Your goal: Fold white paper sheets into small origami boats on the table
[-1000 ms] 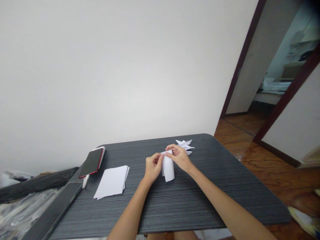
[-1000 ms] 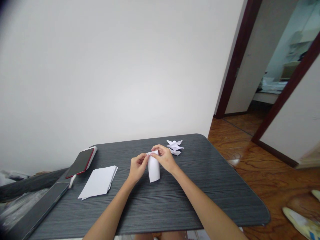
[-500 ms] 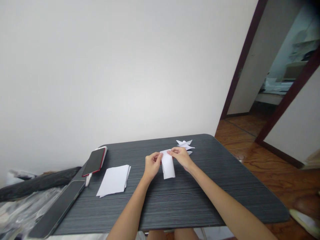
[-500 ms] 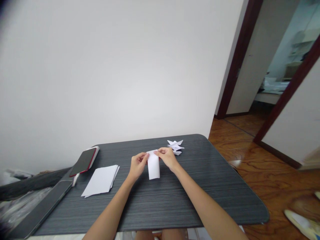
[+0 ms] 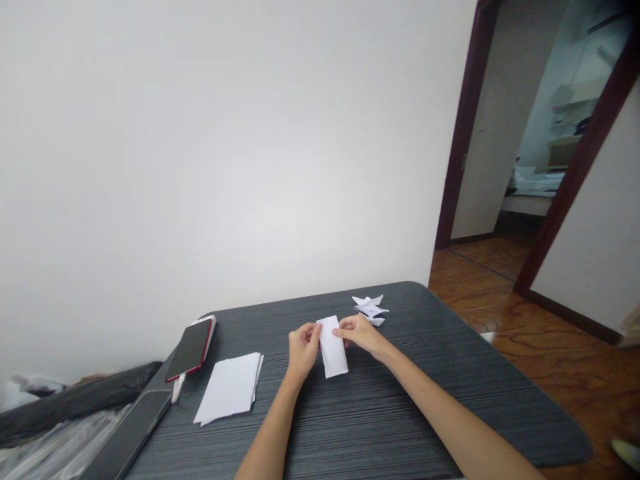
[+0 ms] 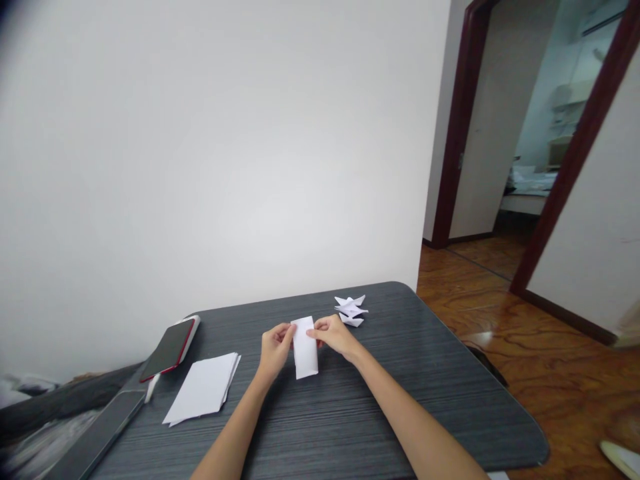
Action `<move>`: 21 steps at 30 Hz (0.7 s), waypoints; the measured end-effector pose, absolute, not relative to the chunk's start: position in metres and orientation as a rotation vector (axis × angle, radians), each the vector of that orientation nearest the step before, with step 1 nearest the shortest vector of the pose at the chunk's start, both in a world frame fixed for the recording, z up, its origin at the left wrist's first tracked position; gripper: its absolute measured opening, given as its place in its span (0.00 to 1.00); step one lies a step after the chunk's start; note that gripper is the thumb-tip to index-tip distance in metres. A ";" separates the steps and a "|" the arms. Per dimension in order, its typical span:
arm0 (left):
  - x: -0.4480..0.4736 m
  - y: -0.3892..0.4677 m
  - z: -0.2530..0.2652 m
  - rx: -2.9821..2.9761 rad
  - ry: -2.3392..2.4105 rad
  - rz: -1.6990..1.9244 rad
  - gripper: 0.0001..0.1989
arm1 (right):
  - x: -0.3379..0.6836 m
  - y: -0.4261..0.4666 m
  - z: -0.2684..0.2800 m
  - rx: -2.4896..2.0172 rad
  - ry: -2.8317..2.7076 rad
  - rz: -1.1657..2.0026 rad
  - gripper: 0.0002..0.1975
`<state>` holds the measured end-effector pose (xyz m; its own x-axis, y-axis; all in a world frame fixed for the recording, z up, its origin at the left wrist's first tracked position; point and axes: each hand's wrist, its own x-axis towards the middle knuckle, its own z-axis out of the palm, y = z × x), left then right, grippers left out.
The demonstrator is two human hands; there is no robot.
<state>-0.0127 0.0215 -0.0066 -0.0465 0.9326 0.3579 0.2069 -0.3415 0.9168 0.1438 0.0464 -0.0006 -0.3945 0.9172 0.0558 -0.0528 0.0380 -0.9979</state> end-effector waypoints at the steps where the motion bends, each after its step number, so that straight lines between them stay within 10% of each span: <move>1: -0.013 0.022 -0.007 1.572 1.222 1.445 0.14 | 0.144 0.046 -0.001 -0.918 -1.487 1.496 0.16; 21: -0.009 0.024 -0.001 1.239 1.156 1.645 0.15 | 0.143 0.038 0.002 -0.931 -1.553 1.601 0.14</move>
